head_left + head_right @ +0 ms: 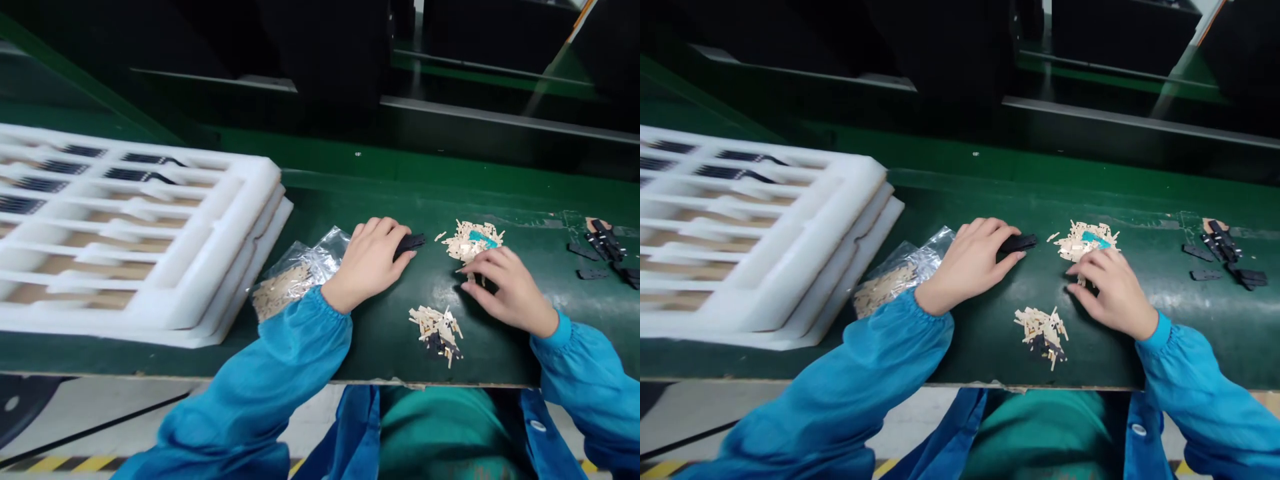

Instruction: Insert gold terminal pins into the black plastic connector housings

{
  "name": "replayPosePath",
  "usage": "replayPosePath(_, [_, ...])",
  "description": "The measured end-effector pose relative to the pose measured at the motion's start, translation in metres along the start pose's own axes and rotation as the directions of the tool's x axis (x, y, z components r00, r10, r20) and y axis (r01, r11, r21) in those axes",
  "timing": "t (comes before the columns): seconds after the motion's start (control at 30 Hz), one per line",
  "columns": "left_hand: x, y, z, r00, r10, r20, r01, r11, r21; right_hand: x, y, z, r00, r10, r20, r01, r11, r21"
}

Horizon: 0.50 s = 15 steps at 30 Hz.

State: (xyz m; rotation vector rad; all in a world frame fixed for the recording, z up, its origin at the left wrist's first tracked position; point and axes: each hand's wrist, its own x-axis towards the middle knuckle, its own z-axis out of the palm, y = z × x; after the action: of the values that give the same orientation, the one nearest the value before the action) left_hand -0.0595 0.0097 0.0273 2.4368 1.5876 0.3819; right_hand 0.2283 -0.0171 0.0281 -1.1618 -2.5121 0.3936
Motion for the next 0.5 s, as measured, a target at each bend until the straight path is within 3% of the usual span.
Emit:
replayPosePath(0.07, [-0.008,0.01,-0.007,0.991,0.119,0.067,-0.114,0.99,-0.086,-0.004,-0.01,0.003,0.989,-0.071,0.132,0.05,0.987,0.152])
replayPosePath(0.13, [-0.018,0.024,-0.008,0.94,0.283,0.189,-0.245,0.948,-0.203,-0.006,-0.019,0.008,0.963,-0.11,0.246,0.064,0.98,0.186])
replayPosePath(0.2, [-0.029,0.039,-0.003,0.891,0.377,0.253,-0.324,0.918,-0.228,-0.007,-0.023,0.012,0.948,-0.114,0.296,0.067,0.984,0.166])
replayPosePath(0.33, [-0.041,0.058,0.016,0.886,0.4,0.236,-0.377,0.916,-0.138,-0.005,-0.02,0.012,0.954,-0.071,0.291,0.017,0.983,0.184])
replayPosePath(0.5, [-0.033,0.048,0.021,0.89,0.368,0.269,-0.319,0.924,-0.209,-0.003,-0.008,0.005,0.974,-0.015,0.226,-0.067,0.934,0.351])
